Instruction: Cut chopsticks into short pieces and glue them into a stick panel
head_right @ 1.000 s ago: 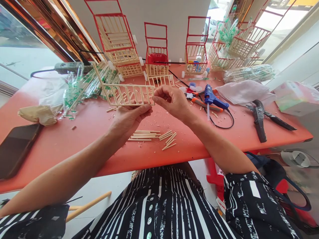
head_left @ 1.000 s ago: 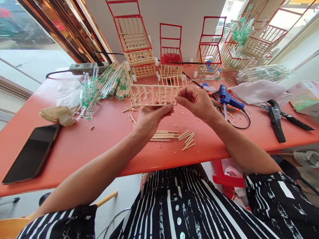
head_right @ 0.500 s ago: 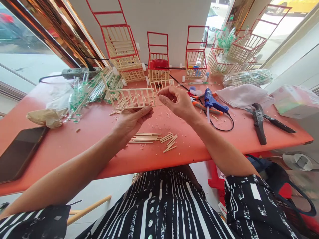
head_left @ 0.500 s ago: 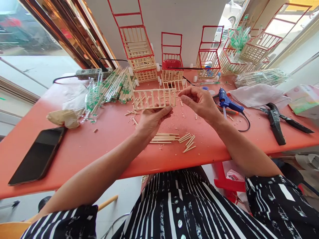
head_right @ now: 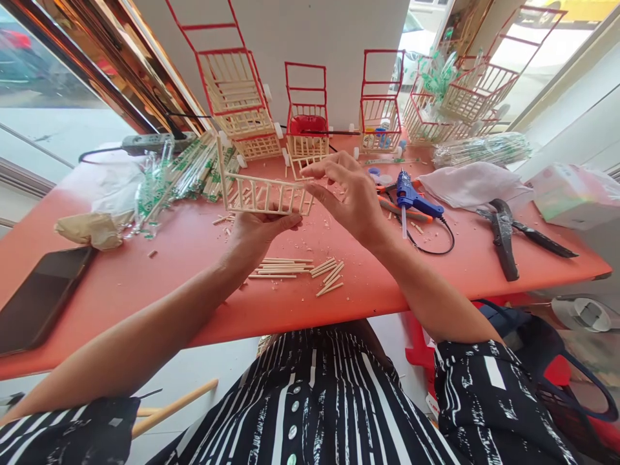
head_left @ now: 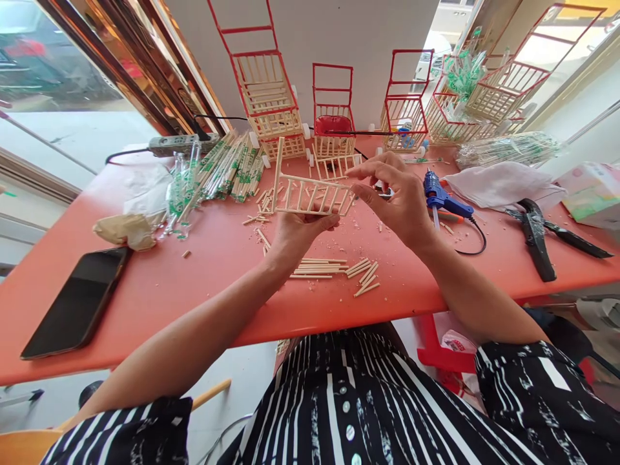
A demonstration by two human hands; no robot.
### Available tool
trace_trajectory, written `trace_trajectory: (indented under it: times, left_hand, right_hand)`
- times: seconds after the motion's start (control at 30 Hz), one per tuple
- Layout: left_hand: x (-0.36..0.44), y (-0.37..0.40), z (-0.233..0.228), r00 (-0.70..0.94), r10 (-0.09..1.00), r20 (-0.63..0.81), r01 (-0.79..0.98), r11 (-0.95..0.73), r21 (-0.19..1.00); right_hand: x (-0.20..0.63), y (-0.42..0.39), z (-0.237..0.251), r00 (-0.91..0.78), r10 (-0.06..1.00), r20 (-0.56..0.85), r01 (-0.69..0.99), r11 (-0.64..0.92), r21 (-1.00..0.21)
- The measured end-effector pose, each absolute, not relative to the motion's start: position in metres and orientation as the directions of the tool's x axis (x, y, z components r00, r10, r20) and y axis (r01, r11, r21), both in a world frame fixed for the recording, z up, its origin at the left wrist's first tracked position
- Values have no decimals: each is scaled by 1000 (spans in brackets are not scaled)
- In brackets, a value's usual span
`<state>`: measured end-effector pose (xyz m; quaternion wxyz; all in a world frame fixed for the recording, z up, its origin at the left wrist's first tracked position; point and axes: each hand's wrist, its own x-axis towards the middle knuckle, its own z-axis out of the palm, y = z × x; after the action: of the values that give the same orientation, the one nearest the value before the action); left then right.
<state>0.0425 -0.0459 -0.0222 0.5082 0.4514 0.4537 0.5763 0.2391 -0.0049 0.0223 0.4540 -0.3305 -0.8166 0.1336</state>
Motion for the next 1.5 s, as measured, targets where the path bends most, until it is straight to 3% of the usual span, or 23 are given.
trace_trajectory:
  times: [0.3, 0.5, 0.6, 0.73, 0.87, 1.03, 1.23, 1.4, 1.5]
  left_hand:
    - [49, -45, -20, -127, 992, 22, -27, -26, 999]
    - [48, -47, -17, -12, 1000, 2, -127, -3, 992]
    - [37, -44, -14, 38, 993, -110, -209, 116, 971]
    - [13, -35, -6, 123, 910, -396, -239, 415, 878]
    - [-1, -30, 3, 251, 831, -496, -186, 544, 818]
    - [4, -35, 7, 361, 793, -490, -137, 565, 814]
    - [1, -33, -5, 258, 864, -433, -207, 487, 848]
    - [-10, -37, -16, 183, 944, -276, -202, 311, 929]
    - [-12, -42, -16, 165, 963, -211, -149, 236, 960]
  right_hand:
    - [236, -13, 26, -525, 604, 600, 501, 789, -355]
    - [237, -11, 25, -533, 575, 620, 525, 800, -290]
    - [241, -7, 23, -531, 553, 642, 541, 804, -245]
    - [248, -2, 24, -568, 496, 656, 539, 827, -158]
    - [252, -2, 24, -632, 442, 637, 504, 858, -95]
    - [250, -6, 24, -658, 500, 564, 519, 843, -141]
    - [255, -3, 30, -624, 512, 590, 518, 837, -178]
    - [269, 6, 35, -306, 605, 735, 584, 729, -357]
    - [272, 15, 31, -188, 664, 723, 567, 675, -472]
